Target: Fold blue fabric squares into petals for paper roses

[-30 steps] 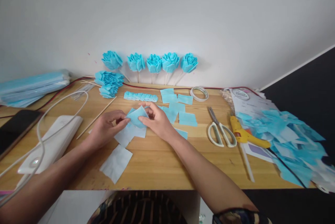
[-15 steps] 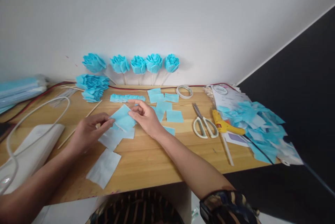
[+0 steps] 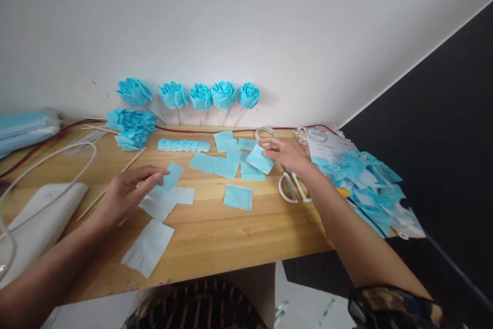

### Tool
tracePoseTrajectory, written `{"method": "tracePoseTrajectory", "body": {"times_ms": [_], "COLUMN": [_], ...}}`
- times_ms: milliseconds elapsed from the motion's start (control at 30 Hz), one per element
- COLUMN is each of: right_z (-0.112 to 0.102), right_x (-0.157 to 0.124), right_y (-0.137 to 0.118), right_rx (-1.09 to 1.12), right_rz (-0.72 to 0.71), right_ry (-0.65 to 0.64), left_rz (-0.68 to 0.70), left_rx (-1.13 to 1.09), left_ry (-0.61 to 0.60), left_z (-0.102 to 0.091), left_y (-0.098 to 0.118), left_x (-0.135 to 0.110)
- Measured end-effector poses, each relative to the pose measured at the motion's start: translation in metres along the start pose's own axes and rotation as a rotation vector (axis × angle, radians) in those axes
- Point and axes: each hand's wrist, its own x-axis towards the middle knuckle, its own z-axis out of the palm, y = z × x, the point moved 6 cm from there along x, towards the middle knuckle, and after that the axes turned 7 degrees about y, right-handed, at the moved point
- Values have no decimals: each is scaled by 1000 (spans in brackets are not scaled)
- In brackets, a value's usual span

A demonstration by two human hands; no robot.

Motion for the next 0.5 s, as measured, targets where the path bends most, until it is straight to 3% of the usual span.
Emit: {"method": "tracePoseTrajectory", "body": {"times_ms": [100, 200, 367, 500], "right_z": [-15, -16, -4, 4], "right_x": [12, 16, 11, -2], "right_y": [27, 32, 19, -10], "right_rx": [-252, -501, -870, -1178], "right_rz": [-61, -147, -271, -461], "right_ry": [68, 136, 146, 146], "left_rz": [-5, -4, -16, -60], "left_rx": [20, 17, 29, 13], "left_ry": [3, 20, 56, 102], "left_z": [0, 0, -3, -6], "left_y": [-2, -6, -14, -16], "left_x": [1, 2, 3, 3]}}
